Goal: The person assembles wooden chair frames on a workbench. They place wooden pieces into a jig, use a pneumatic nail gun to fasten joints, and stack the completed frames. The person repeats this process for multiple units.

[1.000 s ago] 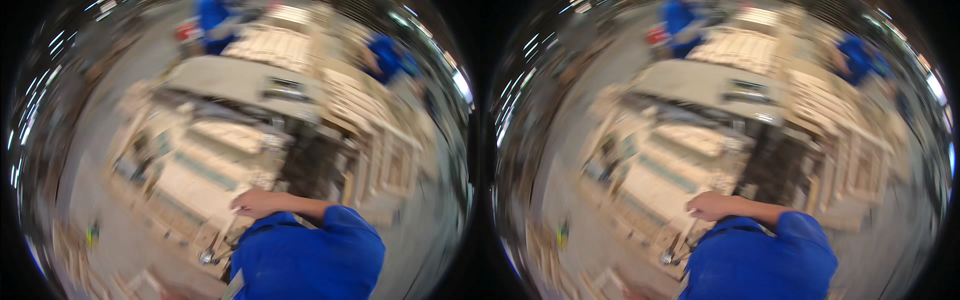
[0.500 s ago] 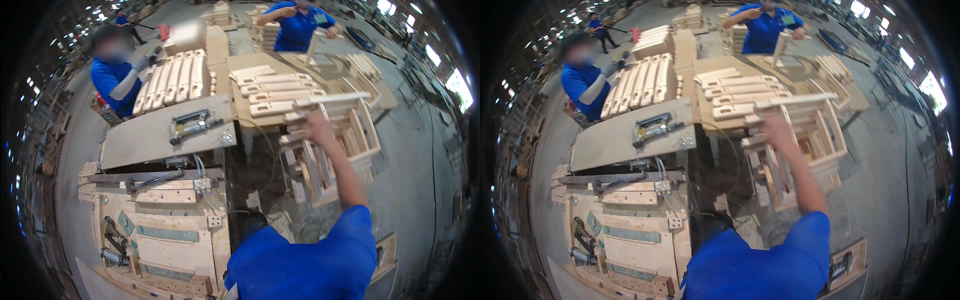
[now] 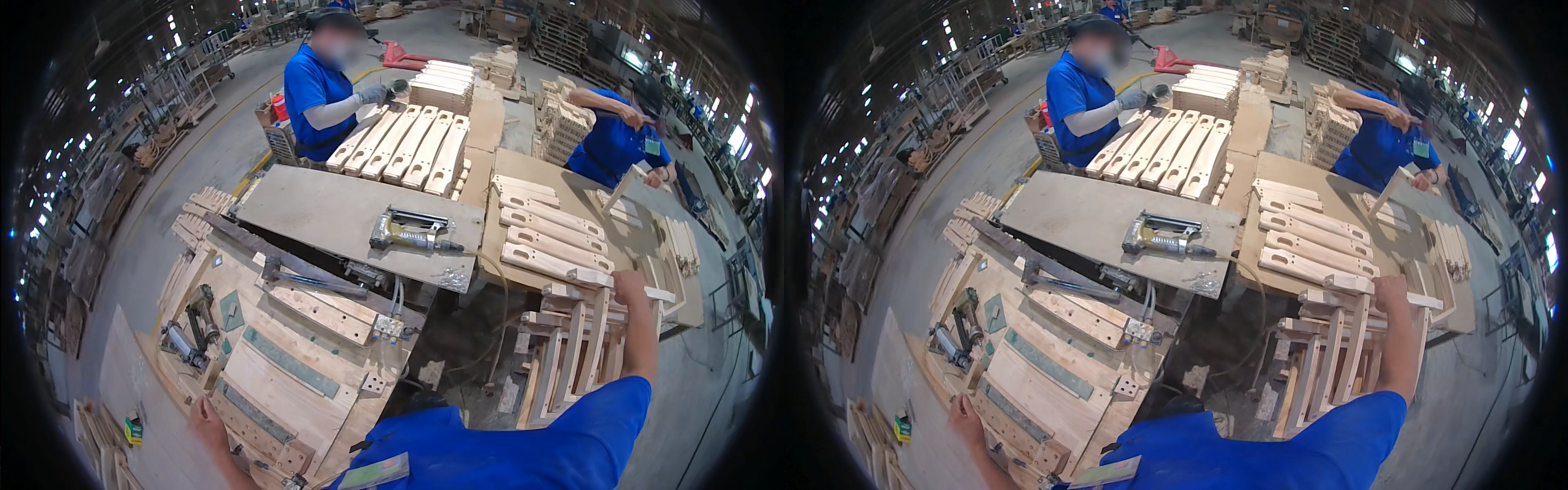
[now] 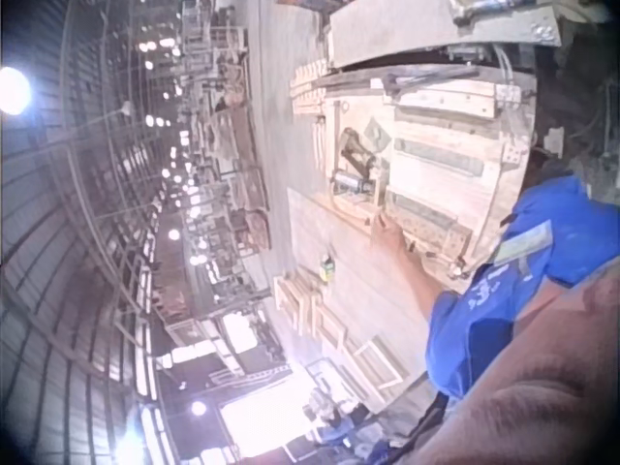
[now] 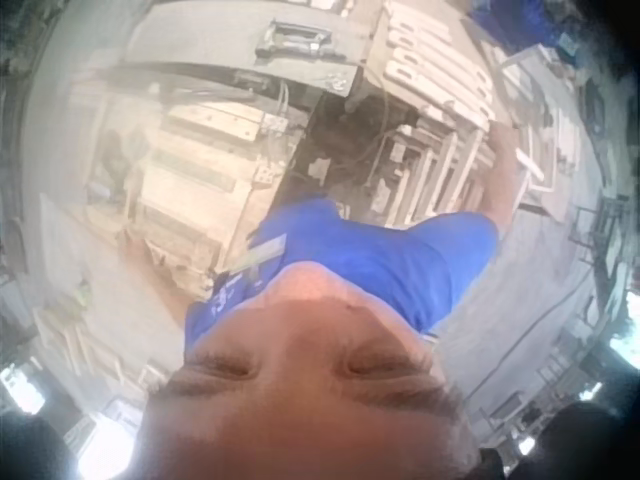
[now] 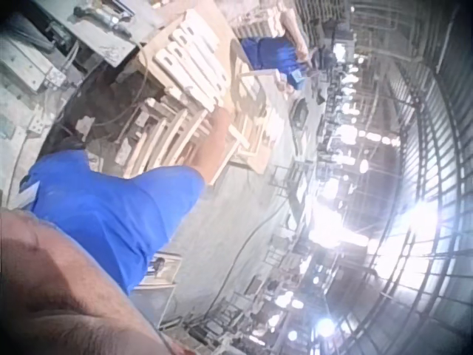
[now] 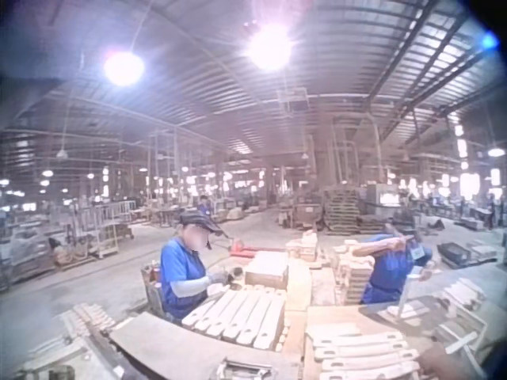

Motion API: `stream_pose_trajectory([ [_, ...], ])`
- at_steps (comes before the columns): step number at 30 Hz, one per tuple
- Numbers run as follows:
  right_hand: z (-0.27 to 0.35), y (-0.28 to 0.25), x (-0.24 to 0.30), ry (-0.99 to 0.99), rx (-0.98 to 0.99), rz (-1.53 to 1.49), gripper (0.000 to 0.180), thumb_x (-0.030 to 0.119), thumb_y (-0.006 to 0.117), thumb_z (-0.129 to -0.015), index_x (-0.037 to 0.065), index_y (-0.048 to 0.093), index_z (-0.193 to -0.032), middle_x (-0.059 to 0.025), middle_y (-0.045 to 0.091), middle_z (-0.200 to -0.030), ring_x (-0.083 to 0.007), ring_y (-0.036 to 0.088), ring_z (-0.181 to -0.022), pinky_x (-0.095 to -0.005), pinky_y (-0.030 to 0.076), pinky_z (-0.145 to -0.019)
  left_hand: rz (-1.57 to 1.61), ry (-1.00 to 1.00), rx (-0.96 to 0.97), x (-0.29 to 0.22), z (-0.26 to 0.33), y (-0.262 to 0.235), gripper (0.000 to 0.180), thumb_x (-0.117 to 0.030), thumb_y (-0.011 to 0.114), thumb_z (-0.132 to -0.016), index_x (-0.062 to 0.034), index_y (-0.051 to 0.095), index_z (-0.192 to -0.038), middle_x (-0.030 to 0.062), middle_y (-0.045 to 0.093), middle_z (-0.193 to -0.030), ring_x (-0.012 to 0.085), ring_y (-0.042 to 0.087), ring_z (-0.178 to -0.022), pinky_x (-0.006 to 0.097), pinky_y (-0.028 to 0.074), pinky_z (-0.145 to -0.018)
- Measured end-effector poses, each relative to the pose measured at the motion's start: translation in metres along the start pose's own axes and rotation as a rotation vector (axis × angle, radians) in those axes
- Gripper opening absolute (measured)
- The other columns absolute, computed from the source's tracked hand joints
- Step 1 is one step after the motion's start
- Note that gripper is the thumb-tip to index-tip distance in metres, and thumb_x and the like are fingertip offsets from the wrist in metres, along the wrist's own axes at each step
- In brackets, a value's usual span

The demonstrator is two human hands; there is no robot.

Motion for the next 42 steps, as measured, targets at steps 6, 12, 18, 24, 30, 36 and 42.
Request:
stream_pose_trajectory([
  [6,0.052,-0.100,-0.024,-0.001,-0.279,-0.029,0.031,0.009,0.073,-0.072,0.015,0.075,-0.102,-0.0165,0.077,-0.095,-0.0406,0.075,-0.097,-0.0537,0.057,-0.083,0.129,-0.013,-0.018,-0.007,0.014,0.024,0.020,-0.011,0.066,-0.106,0.0026,0.076,-0.117,0.0187,0.078,-0.104,0.0320,0.076,-0.091,0.039,0.059,-0.082],
  [12,0.148,-0.301,0.069,-0.246,-0.649,-0.203,0.047,0.010,0.071,-0.073,0.007,0.064,-0.120,-0.0186,0.068,-0.097,-0.0467,0.064,-0.100,-0.0525,0.049,-0.092,0.335,0.161,-0.099,-0.061,0.013,0.001,0.016,-0.004,0.067,-0.104,0.0042,0.076,-0.115,0.0174,0.079,-0.104,0.0308,0.076,-0.090,0.038,0.058,-0.082],
  [18,0.188,-0.412,0.196,-0.640,-1.105,-0.782,0.056,0.014,0.073,-0.091,0.003,0.053,-0.142,-0.0222,0.070,-0.107,-0.0427,0.068,-0.103,-0.0480,0.051,-0.092,0.485,0.372,-0.204,-0.148,0.040,-0.042,0.017,0.006,0.071,-0.095,-0.0008,0.077,-0.109,0.0163,0.079,-0.105,0.0323,0.077,-0.092,0.039,0.060,-0.083],
  [24,0.129,-0.438,0.388,-0.877,-0.479,-1.111,0.055,0.026,0.078,-0.096,0.004,0.054,-0.140,-0.0098,0.067,-0.095,-0.0209,0.068,-0.083,-0.0377,0.057,-0.070,0.550,0.632,-0.018,-0.208,0.099,-0.029,0.036,-0.022,0.086,-0.086,-0.0075,0.074,-0.117,0.0091,0.076,-0.126,0.0317,0.071,-0.118,0.046,0.056,-0.102],
  [30,0.110,-0.364,0.631,-1.061,-0.029,-1.178,0.061,0.028,0.081,-0.092,-0.005,0.051,-0.133,-0.0117,0.063,-0.092,-0.0204,0.065,-0.064,-0.0362,0.056,-0.052,0.225,0.426,0.155,-0.137,0.125,0.080,0.042,-0.027,0.081,-0.088,-0.0112,0.069,-0.126,0.0052,0.073,-0.114,0.0296,0.070,-0.109,0.045,0.054,-0.095],
  [36,0.102,-0.301,0.790,-1.124,0.231,-1.086,0.069,0.023,0.084,-0.088,-0.006,0.049,-0.140,-0.0201,0.070,-0.109,-0.0279,0.073,-0.080,-0.0416,0.061,-0.062,0.091,0.139,0.380,-0.050,0.129,0.138,0.031,-0.026,0.080,-0.089,-0.0109,0.068,-0.114,0.0094,0.071,-0.101,0.0308,0.070,-0.101,0.047,0.054,-0.085],
  [42,0.134,-0.257,0.877,-1.071,0.330,-0.894,0.078,0.030,0.083,-0.090,-0.001,0.046,-0.152,-0.0227,0.066,-0.136,-0.0353,0.066,-0.122,-0.0452,0.053,-0.106,0.045,-0.071,0.430,-0.003,0.142,0.153,0.027,-0.028,0.076,-0.093,-0.0100,0.069,-0.112,0.0109,0.071,-0.101,0.0324,0.071,-0.099,0.047,0.055,-0.084],
])
Point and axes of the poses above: each hand's wrist, its own z-axis away from the middle knuckle, its own y-axis out of the palm, x = y × z, the point moved 4 cm from there along -z, towards the middle knuckle
